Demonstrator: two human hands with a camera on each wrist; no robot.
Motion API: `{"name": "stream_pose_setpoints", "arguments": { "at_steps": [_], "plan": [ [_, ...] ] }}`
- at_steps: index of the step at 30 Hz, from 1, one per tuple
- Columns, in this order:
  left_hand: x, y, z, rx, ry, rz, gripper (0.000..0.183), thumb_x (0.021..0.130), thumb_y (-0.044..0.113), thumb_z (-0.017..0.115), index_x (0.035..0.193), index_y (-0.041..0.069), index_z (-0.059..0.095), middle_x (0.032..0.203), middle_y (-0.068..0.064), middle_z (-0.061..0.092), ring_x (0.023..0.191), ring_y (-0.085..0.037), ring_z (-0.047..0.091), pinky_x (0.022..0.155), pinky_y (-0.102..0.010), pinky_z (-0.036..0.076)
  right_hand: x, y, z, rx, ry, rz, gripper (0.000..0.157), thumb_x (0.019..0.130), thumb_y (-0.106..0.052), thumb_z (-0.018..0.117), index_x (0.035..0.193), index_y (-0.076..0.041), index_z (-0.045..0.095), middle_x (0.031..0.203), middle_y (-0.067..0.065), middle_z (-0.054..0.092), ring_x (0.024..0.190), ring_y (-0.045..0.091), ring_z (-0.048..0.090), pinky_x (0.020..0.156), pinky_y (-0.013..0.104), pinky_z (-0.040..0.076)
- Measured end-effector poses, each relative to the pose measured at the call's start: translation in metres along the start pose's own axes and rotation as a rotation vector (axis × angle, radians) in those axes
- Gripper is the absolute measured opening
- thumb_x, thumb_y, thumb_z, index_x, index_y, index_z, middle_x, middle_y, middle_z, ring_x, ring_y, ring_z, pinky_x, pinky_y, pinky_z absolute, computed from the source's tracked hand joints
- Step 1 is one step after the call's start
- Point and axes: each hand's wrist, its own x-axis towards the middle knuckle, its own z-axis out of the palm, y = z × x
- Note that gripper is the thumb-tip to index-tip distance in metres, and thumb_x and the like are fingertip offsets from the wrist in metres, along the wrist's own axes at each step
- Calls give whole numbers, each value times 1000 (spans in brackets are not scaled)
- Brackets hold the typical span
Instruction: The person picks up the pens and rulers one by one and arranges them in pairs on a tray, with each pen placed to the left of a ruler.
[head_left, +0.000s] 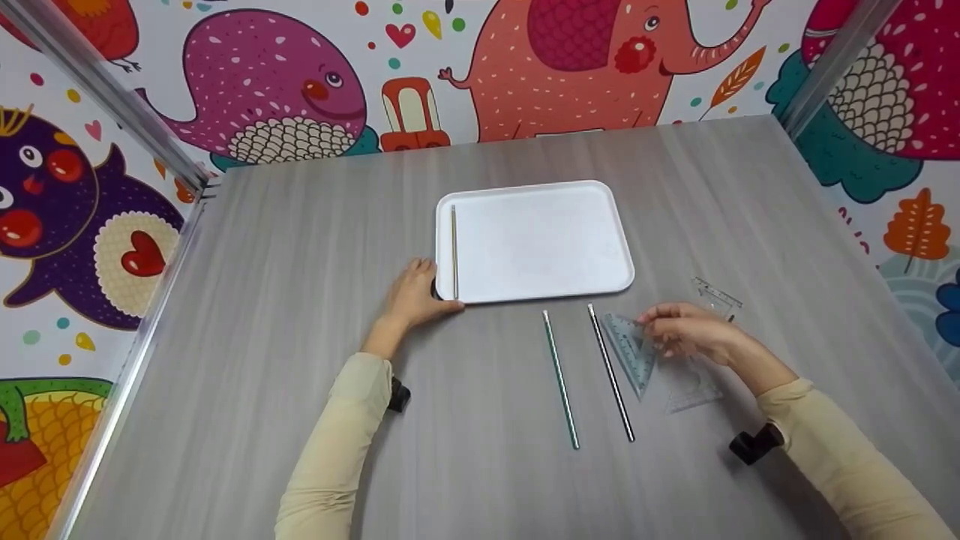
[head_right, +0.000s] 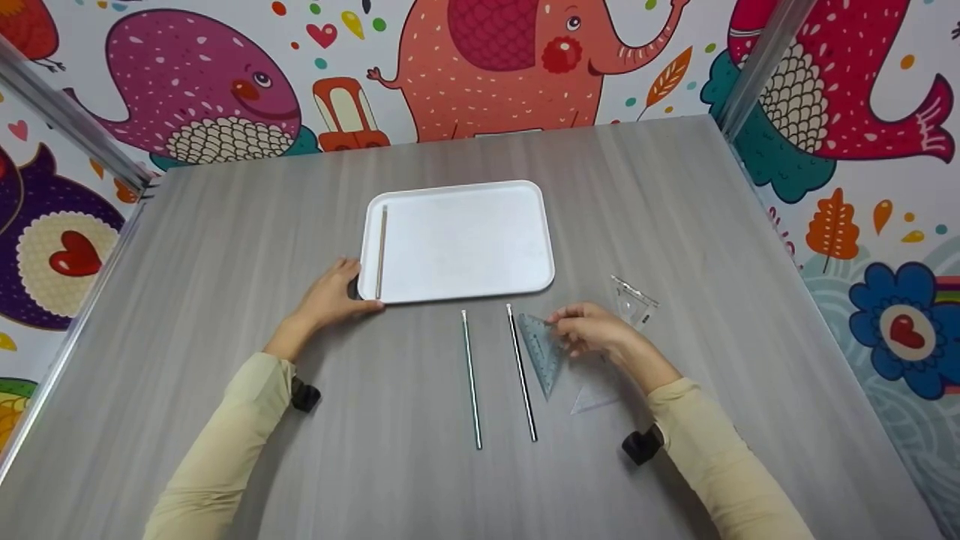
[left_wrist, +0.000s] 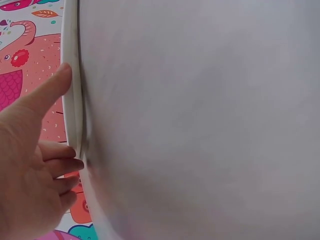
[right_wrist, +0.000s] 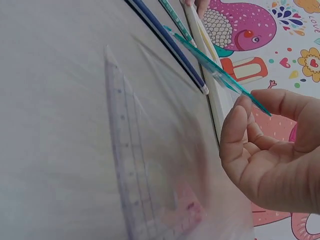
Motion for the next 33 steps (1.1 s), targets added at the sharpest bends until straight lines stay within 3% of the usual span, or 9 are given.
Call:
{"name": "stream_pose_setpoints", "arguments": {
  "at_steps": [5, 15, 24, 33],
  "plan": [
    [-1, -1, 0, -7, 7, 6, 88, 69, 48, 73, 130, -8, 43, 130, -24, 45, 124, -35, 36, 104, -44, 29, 10, -4, 7, 23, -12, -23, 17, 87, -8, 52, 103, -3, 53, 87, -1, 54, 70, 8, 51, 62, 21, 47],
    [-4, -2, -1, -11, -18, -8, 89, 71, 49, 70, 133, -6, 39, 136, -24, 39, 129, -36, 29, 107, -44, 23, 29, -14, 27, 78, -2, -44, 26, 87, -7, 51, 110, 3, 49, 85, -1, 53, 69, 7, 50, 62, 21, 47],
    [-3, -5, -1, -18, 23, 62, 75, 72, 44, 72, 128, 0, 48, 124, -21, 50, 122, -36, 39, 103, -46, 30, 36, -24, 35, 102, -8, -58, 23, 88, -5, 48, 110, 2, 49, 82, -2, 54, 67, 5, 49, 60, 20, 46],
    [-6, -8, -2, -18, 58, 102, 72, 71, 41, 73, 123, -3, 52, 117, -18, 54, 113, -32, 45, 98, -44, 35, 45, -26, 48, 218, -13, -52, 13, 87, -3, 49, 98, -8, 54, 73, -6, 50, 66, 6, 49, 63, 22, 47]
  ]
}}
